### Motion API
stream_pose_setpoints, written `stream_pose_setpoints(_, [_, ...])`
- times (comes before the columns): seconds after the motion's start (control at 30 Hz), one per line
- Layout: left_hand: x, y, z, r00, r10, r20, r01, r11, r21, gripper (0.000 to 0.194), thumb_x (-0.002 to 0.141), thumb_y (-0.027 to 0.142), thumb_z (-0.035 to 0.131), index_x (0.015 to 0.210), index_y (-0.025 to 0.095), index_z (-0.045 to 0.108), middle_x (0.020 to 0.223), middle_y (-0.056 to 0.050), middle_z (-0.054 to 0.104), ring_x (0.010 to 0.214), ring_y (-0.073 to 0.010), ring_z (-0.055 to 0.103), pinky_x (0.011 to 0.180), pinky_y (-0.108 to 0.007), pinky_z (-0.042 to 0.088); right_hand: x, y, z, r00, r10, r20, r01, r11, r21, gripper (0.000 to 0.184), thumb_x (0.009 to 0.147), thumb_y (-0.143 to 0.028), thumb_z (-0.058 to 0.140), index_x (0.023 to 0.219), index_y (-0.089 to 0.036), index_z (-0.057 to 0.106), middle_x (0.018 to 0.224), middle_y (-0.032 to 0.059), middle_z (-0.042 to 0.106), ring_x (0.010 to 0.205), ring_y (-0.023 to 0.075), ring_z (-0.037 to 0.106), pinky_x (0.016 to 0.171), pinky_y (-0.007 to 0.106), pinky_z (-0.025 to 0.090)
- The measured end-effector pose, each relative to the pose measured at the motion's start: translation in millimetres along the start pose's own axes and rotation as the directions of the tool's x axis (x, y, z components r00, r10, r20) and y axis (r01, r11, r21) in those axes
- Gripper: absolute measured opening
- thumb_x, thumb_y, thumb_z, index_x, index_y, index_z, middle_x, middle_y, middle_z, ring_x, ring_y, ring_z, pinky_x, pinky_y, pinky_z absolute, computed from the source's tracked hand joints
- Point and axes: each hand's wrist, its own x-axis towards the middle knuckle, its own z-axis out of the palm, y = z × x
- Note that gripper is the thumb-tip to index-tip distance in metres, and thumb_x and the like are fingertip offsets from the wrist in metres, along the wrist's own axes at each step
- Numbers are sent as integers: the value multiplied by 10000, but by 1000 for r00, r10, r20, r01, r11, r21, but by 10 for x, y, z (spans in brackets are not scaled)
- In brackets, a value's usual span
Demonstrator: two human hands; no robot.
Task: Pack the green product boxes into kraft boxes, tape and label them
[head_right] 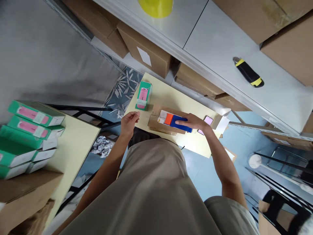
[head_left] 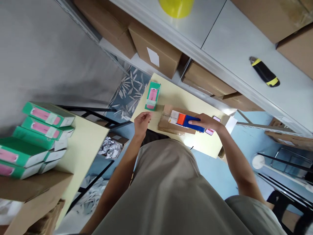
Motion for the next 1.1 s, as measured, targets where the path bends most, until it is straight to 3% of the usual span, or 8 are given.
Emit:
stream_pose_setpoints(0.2, [216, -181, 161, 1000, 18, -16, -18, 1000, 19, 377, 779, 553, 850, 848, 209, 711, 691, 15, 635, 634, -125, 556, 597, -243, 448, 51, 30, 13, 999, 6, -42, -7, 1000, -23, 715, 820, -918, 668, 774, -206, 713, 698, 29, 687, 625, 183, 607, 587, 322, 425])
stream_pose_setpoints(0.37, [280, -447, 415, 995, -47, 88, 34, 990, 137, 375, 859, 549, 805, 804, 198, 687, 672, 12, 640, 618, -136, 556, 616, -257, 442, 109, 76, -1, 999, -10, -43, 8, 999, -45, 724, 832, -916, 651, 769, -198, 711, 727, 39, 700, 642, 179, 597, 617, 324, 430])
stream_pose_setpoints(0.47, [230, -513, 452, 990, 47, 131, -84, 951, 296, 270, 944, 455, 728, 858, 200, 708, 782, -33, 714, 674, -174, 625, 704, -295, 487, 124, 84, -11, 999, -23, -33, 22, 999, -33, 737, 821, -926, 646, 771, -194, 717, 740, 45, 713, 657, 190, 610, 625, 325, 434])
stream_pose_setpoints(0.6, [192, -406, 369, 964, 172, 203, -256, 807, 533, 128, 977, 284, 687, 1058, 206, 748, 1080, -117, 788, 838, -239, 722, 921, -393, 539, 122, 74, -28, 1000, -24, -21, 24, 1000, 1, 726, 773, -922, 703, 778, -196, 738, 728, 44, 713, 661, 201, 619, 636, 332, 429])
stream_pose_setpoints(0.7, [183, -230, 365, 949, 264, 172, -315, 758, 571, 357, 948, 223, 710, 1305, 219, 717, 1241, -147, 769, 1057, -303, 753, 1070, -460, 533, 118, 76, -28, 1000, -21, -7, 21, 999, 26, 736, 772, -929, 698, 818, -197, 766, 738, 48, 727, 657, 198, 623, 640, 331, 427])
stream_pose_setpoints(0.8, [132, -83, 468, 869, 438, 230, -489, 693, 530, 432, 1056, 331, 588, 1464, 201, 651, 1480, -186, 672, 1399, -331, 632, 1238, -498, 446, 130, 105, -18, 999, -49, -1, 49, 997, 58, 745, 750, -933, 717, 875, -202, 790, 781, 51, 753, 683, 209, 647, 656, 330, 445])
stream_pose_setpoints(0.93, [16, -95, 648, 713, 449, 538, -694, 562, 450, 606, 1151, 514, 325, 1611, 183, 537, 1761, -150, 411, 1686, -295, 280, 1376, -503, 266, 154, 161, 5, 998, -62, -8, 62, 997, 40, 765, 741, -941, 717, 875, -191, 782, 830, 60, 766, 728, 222, 660, 661, 322, 449])
stream_pose_setpoints(1.1, [-18, -249, 700, 669, 413, 618, -739, 450, 500, 706, 1156, 525, 158, 1689, 161, 443, 1805, -136, 327, 1714, -280, 195, 1399, -531, 198, 185, 141, 106, 995, -97, -24, 97, 995, 4, 792, 758, -951, 689, 980, -199, 799, 828, 51, 768, 742, 232, 671, 671, 321, 449])
